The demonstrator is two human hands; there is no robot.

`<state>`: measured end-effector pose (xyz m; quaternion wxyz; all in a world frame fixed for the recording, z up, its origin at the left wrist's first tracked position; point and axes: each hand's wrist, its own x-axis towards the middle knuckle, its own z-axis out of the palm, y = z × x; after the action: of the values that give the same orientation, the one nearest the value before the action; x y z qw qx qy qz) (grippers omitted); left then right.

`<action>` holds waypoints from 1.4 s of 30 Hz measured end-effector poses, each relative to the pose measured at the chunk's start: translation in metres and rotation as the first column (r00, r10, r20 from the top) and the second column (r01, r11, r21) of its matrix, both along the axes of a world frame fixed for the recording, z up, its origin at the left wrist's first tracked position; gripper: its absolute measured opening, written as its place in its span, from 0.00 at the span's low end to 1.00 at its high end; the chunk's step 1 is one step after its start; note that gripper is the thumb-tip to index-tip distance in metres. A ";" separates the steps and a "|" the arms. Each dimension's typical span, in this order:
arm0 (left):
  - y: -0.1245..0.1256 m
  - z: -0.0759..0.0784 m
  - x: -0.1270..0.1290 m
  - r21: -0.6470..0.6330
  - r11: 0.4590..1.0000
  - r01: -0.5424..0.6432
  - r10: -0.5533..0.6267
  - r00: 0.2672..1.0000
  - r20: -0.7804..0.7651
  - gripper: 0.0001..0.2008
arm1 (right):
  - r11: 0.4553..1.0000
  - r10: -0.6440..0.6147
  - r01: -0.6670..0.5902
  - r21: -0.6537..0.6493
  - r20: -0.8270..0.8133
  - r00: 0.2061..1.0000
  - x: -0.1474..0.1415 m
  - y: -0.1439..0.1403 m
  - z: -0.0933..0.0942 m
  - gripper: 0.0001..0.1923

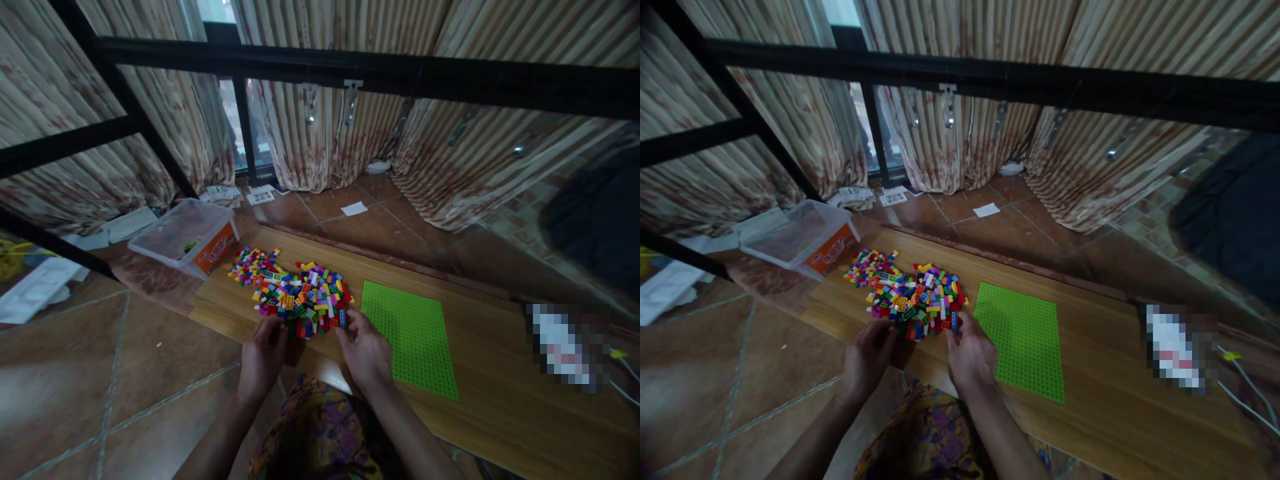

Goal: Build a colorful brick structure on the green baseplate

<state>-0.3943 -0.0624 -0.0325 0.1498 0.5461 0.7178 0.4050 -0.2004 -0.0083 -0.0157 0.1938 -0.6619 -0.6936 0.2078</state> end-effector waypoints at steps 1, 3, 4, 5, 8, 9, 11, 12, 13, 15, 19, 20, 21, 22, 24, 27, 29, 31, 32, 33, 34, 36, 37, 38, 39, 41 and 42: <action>0.001 0.001 -0.001 -0.005 1.000 -0.001 0.001 1.000 0.000 0.08 | 0.998 0.031 -0.030 0.049 -0.018 0.999 -0.003 -0.001 0.000 0.16; 0.002 0.002 -0.001 -0.026 1.000 0.008 -0.008 1.000 0.008 0.07 | 0.982 0.132 -0.125 0.138 -0.040 0.990 -0.011 -0.001 0.001 0.13; 0.003 0.003 0.000 -0.034 0.999 0.013 -0.012 1.000 0.016 0.07 | 0.969 0.188 -0.179 0.170 -0.038 0.981 -0.016 -0.001 0.001 0.12; 0.003 0.003 0.001 -0.040 0.999 0.016 -0.015 1.000 0.025 0.07 | 0.955 0.236 -0.226 0.190 -0.029 0.971 -0.022 0.001 0.001 0.11; 0.003 0.002 0.002 -0.043 0.999 0.020 -0.018 0.998 0.052 0.08 | 0.934 0.300 -0.298 0.196 0.019 0.954 -0.038 0.005 0.000 0.11; 0.003 0.001 0.002 -0.039 0.999 0.023 -0.021 0.998 0.060 0.08 | 0.935 0.303 -0.303 0.187 0.031 0.953 -0.041 0.007 0.000 0.10; 0.001 0.000 0.001 -0.030 0.999 0.031 -0.028 0.996 0.080 0.08 | 0.940 0.298 -0.298 0.168 0.028 0.954 -0.045 0.009 -0.002 0.08; 0.001 -0.001 0.000 -0.026 0.999 0.033 -0.030 0.995 0.097 0.08 | 0.942 0.295 -0.292 0.163 0.005 0.956 -0.045 0.010 -0.003 0.08; 0.000 0.000 0.000 -0.025 0.999 0.030 -0.026 0.992 0.121 0.08 | 0.946 0.291 -0.281 0.164 -0.039 0.956 -0.044 0.010 -0.003 0.08; -0.002 0.002 0.000 -0.025 1.000 -0.001 0.006 0.983 0.182 0.09 | 0.951 0.287 -0.256 0.175 -0.184 0.940 -0.040 0.010 -0.002 0.08; -0.005 0.017 0.008 -0.017 0.999 -0.042 0.045 0.941 0.336 0.13 | 0.972 0.232 -0.213 0.100 -0.560 0.796 -0.031 0.004 0.008 0.10; -0.005 0.022 0.011 -0.013 1.000 -0.020 0.023 0.923 0.383 0.15 | 0.973 0.202 -0.227 0.045 -0.639 0.742 -0.028 0.002 0.012 0.11; -0.005 0.027 0.015 -0.012 1.000 0.018 -0.011 0.898 0.440 0.16 | 0.968 0.169 -0.250 -0.013 -0.702 0.692 -0.027 -0.001 0.015 0.13; -0.005 0.031 0.019 -0.012 0.998 0.067 -0.052 0.863 0.503 0.16 | 0.958 0.139 -0.279 -0.063 -0.749 0.648 -0.025 -0.005 0.018 0.14; -0.005 0.039 0.028 -0.013 0.985 0.172 -0.127 0.772 0.622 0.17 | 0.940 0.100 -0.319 -0.124 -0.792 0.602 -0.022 -0.012 0.021 0.15; -0.005 0.045 0.040 -0.031 0.965 0.259 -0.157 0.674 0.722 0.15 | 0.941 0.063 -0.296 -0.163 -0.776 0.628 -0.017 -0.024 0.022 0.16; -0.006 0.047 0.047 -0.055 0.966 0.251 -0.118 0.622 0.774 0.14 | 0.950 0.037 -0.261 -0.174 -0.763 0.646 -0.014 -0.030 0.021 0.16; -0.007 0.048 0.052 -0.090 0.966 0.242 -0.061 0.552 0.832 0.16 | 0.949 0.007 -0.251 -0.192 -0.781 0.625 -0.011 -0.035 0.021 0.16; -0.008 0.048 0.054 -0.106 0.964 0.243 -0.035 0.514 0.857 0.17 | 0.944 -0.014 -0.254 -0.209 -0.798 0.603 -0.010 -0.037 0.021 0.16; -0.008 0.048 0.055 -0.121 0.961 0.247 -0.013 0.478 0.879 0.17 | 0.937 -0.042 -0.259 -0.232 -0.814 0.579 -0.008 -0.038 0.021 0.16; -0.008 0.048 0.056 -0.132 0.958 0.255 0.006 0.441 0.898 0.17 | 0.928 -0.073 -0.265 -0.260 -0.829 0.555 -0.007 -0.038 0.021 0.17; -0.009 0.048 0.058 -0.142 0.950 0.276 0.035 0.359 0.932 0.17 | 0.907 -0.134 -0.282 -0.311 -0.851 0.508 -0.004 -0.038 0.022 0.18; -0.009 0.048 0.058 -0.146 0.947 0.286 0.051 0.314 0.948 0.17 | 0.896 -0.158 -0.295 -0.330 -0.861 0.483 -0.003 -0.038 0.022 0.18; -0.009 0.047 0.058 -0.149 0.946 0.290 0.070 0.267 0.961 0.17 | 0.885 -0.180 -0.313 -0.345 -0.872 0.455 -0.002 -0.038 0.023 0.19; -0.009 0.047 0.058 -0.153 0.945 0.288 0.090 0.222 0.971 0.16 | 0.873 -0.202 -0.333 -0.357 -0.885 0.419 -0.001 -0.038 0.023 0.19; -0.010 0.047 0.058 -0.161 0.949 0.270 0.126 0.140 0.982 0.16 | 0.853 -0.261 -0.364 -0.374 -0.910 0.323 -0.001 -0.038 0.025 0.19; -0.010 0.048 0.058 -0.163 0.952 0.259 0.140 0.105 0.984 0.15 | 0.844 -0.294 -0.376 -0.381 -0.917 0.269 -0.001 -0.039 0.027 0.19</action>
<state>-0.3362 -0.0721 0.0153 0.6866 0.1343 0.4610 0.5459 -0.2010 -0.0469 0.0111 0.3741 -0.4036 -0.3615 0.7527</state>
